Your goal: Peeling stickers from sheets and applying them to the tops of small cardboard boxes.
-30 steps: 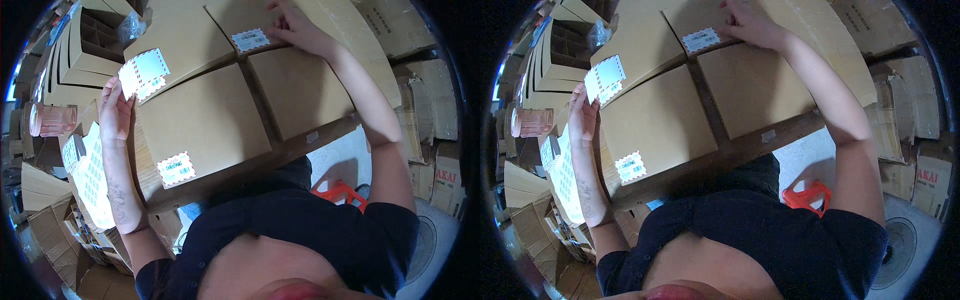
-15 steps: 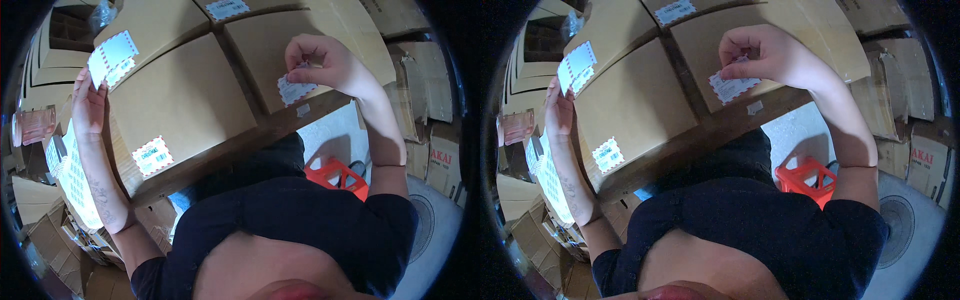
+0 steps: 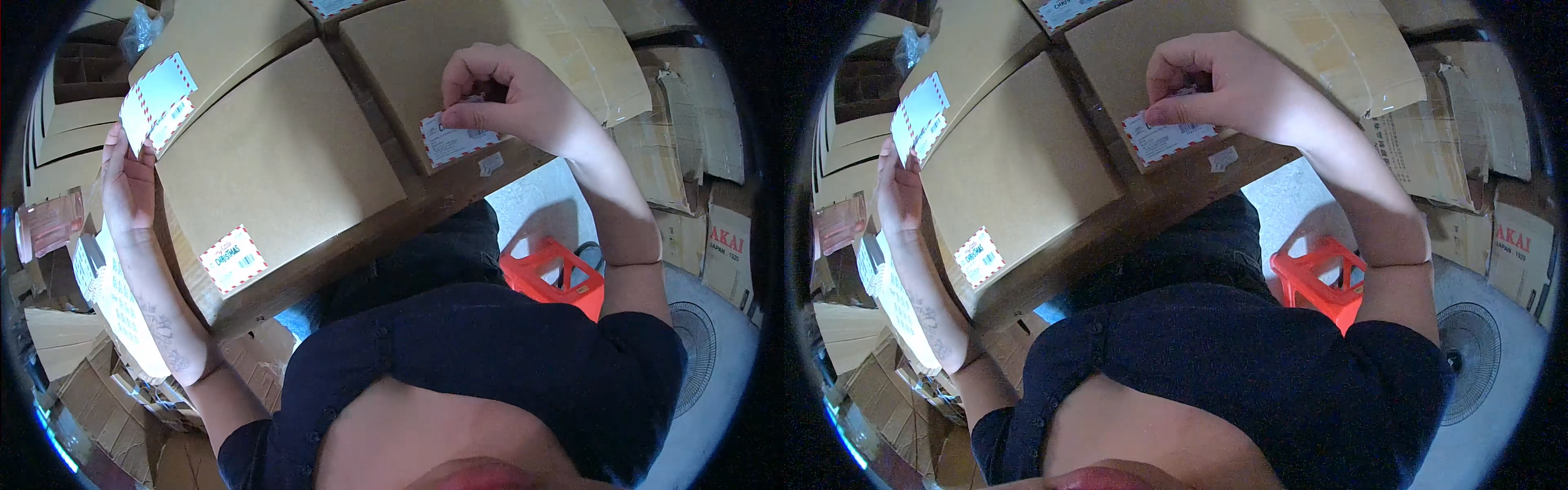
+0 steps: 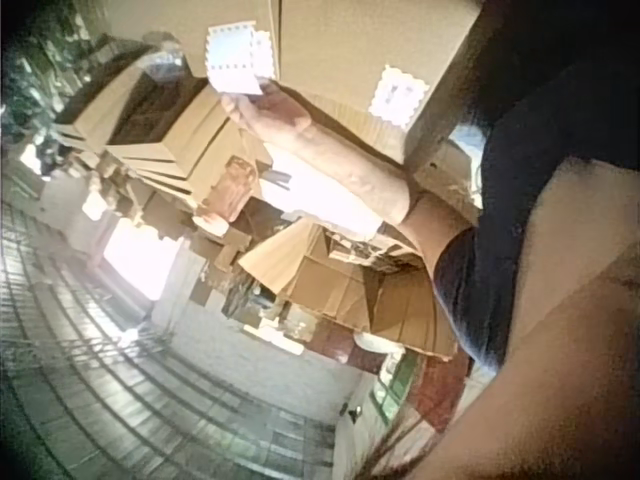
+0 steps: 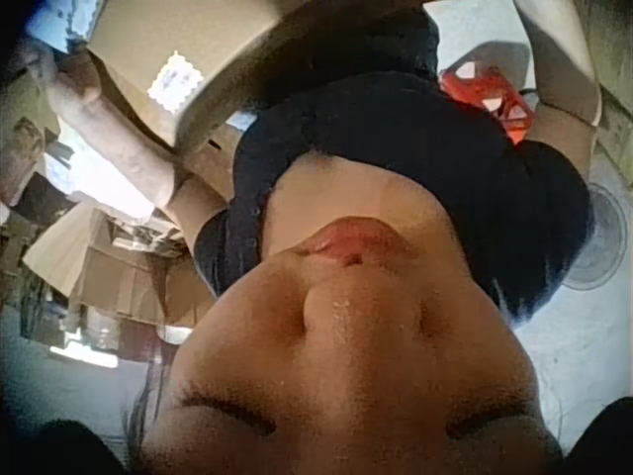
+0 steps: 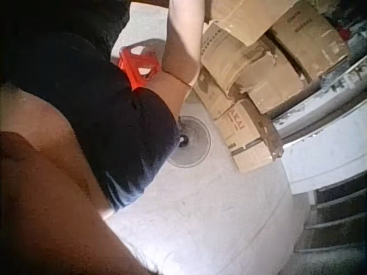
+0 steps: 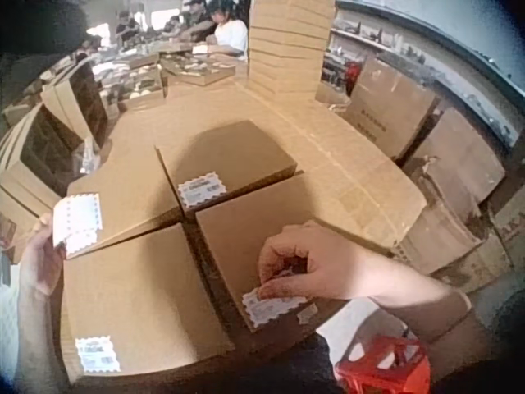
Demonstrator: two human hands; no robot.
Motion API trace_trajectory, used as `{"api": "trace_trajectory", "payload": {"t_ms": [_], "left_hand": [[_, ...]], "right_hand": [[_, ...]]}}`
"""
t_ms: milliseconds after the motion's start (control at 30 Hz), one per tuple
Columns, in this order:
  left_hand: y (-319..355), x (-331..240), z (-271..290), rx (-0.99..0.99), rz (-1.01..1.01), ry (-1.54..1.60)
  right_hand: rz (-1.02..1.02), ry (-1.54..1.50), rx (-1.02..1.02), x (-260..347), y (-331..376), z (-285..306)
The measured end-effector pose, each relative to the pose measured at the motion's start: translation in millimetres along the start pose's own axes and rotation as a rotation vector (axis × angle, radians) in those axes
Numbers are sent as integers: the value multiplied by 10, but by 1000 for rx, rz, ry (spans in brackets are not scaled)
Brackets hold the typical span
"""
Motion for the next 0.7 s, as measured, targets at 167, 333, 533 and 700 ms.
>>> {"api": "trace_trajectory", "payload": {"t_ms": [167,333,533,700], "left_hand": [[-14,-5,35,23,-5,13],[-18,-1,42,20,1,5],[-1,-3,12,22,-3,6],[3,-11,-5,42,-4,18]], "right_hand": [[42,62,-17,4,-21,-12],[26,115,-31,8,-25,-19],[83,141,-53,27,-22,-30],[115,235,-58,42,-33,-11]]}}
Point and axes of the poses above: each hand's wrist, its own y-axis away from the middle knuckle, its own z-axis out of the back of the hand, x = y × z, the point moved 3 cm from there along -y, towards the middle knuckle, and after that the axes turned 6 degrees about x, right-handed, at the moved point
